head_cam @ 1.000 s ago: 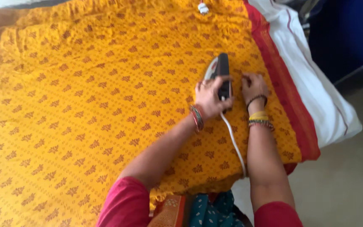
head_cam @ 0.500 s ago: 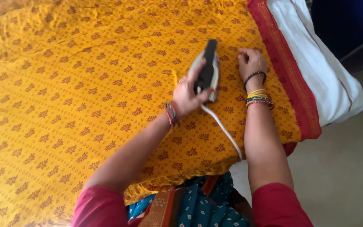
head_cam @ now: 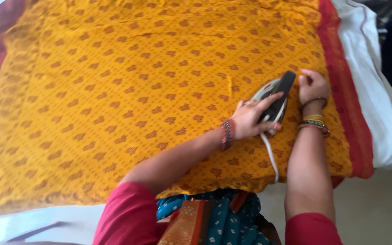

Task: The person irons a large yellow and red patterned sari, smoothing the fabric by hand and moving the iron across different sections of the garment on a flat surface.

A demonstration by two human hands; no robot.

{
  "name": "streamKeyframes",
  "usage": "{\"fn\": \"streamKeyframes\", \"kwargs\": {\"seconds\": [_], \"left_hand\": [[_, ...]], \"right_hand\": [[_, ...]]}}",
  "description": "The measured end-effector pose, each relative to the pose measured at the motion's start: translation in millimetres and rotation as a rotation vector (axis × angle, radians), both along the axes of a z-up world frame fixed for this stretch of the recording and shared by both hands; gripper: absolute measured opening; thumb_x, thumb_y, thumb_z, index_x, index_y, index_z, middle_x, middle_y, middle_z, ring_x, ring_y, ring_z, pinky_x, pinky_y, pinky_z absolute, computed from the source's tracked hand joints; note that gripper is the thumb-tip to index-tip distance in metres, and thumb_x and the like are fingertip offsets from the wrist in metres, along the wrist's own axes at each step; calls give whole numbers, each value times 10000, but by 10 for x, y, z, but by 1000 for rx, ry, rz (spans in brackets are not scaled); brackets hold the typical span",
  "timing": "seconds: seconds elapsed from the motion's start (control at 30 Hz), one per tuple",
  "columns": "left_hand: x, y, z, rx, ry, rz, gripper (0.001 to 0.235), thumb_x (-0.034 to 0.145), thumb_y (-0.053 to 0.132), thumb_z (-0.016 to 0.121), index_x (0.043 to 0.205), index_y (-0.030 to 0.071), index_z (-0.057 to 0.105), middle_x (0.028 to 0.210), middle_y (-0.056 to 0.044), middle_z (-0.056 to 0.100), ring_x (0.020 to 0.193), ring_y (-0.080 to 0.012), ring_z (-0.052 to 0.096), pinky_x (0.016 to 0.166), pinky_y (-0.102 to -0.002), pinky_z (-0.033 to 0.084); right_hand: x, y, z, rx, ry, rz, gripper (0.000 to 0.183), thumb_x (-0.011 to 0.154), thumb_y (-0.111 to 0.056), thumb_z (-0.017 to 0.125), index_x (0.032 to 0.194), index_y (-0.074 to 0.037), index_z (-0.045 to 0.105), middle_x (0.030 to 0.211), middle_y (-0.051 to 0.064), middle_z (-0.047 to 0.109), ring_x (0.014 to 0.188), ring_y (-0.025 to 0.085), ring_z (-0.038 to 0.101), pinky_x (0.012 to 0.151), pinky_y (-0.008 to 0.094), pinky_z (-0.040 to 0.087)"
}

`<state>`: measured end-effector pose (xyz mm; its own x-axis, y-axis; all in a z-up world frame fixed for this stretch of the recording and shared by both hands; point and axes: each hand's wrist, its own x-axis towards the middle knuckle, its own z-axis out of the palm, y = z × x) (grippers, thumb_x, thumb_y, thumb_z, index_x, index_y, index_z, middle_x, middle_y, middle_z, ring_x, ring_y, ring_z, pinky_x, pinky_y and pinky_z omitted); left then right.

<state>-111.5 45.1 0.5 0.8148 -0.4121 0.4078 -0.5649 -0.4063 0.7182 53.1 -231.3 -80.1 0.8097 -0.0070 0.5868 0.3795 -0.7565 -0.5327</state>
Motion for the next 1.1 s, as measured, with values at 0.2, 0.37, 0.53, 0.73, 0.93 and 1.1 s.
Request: {"fn": "streamKeyframes", "kwargs": {"seconds": [0.2, 0.37, 0.53, 0.73, 0.93, 1.1], "left_hand": [[-92, -41, 38, 127, 221, 106, 991, 816, 642, 685, 1625, 257, 260, 1061, -93, 788, 1140, -302, 682, 1003, -494, 420], [-679, 387, -54, -3, 57, -110, 1082, 873, 760, 587, 1686, 169, 188, 1310, -187, 636, 1227, -367, 623, 1149, -502, 446], [-737, 1128, 86, 740, -56, 271, 786, 933, 776, 385, 1583, 343, 300, 1654, -68, 300, 1520, -383, 223, 1129, -746, 170], [-804, 2569, 216, 791, 339, 642, 782, 875, 756, 429, 1561, 406, 291, 1655, -175, 135, 1482, -483, 67, 1046, -826, 41], [-1120, 3139, -191, 685, 348, 754, 789, 899, 680, 475, 1572, 294, 325, 1696, -160, 146, 1531, -494, 26, 1090, -804, -31], [-1037, 3274, -621, 662, 249, 762, 749, 958, 691, 374, 1584, 282, 324, 1685, -199, 121, 1541, -466, 15, 1106, -778, -81]], "right_hand": [[-65, -9, 54, 23, -6, 28, 205, 1002, -86, 759, 1197, -24, 771, 1013, 142, 755, 888, 230, 710, 806, 349, 561], [-35, 36, 55, 179, 108, 15, 219, 996, -105, 736, 1199, -31, 767, 953, 105, 740, 789, 160, 690, 711, 309, 566], [-98, 53, 203, 85, 4, 87, 198, 1031, -103, 774, 1209, -17, 762, 1007, 75, 742, 866, 135, 691, 768, 309, 572], [-1042, 472, 882, 591, 602, 62, 495, 1023, -373, 688, 1453, -155, 574, 1129, -89, 624, 917, 32, 568, 741, 236, 469], [-2276, 1452, 1211, 272, 211, 190, 668, 912, -214, 799, 1465, 5, 496, 1267, 83, 567, 1155, 199, 614, 976, 361, 538], [-2441, 1818, 1298, -179, 59, -68, 667, 906, -235, 799, 1465, -37, 493, 1186, 233, 620, 1079, 382, 623, 916, 435, 521]]}}
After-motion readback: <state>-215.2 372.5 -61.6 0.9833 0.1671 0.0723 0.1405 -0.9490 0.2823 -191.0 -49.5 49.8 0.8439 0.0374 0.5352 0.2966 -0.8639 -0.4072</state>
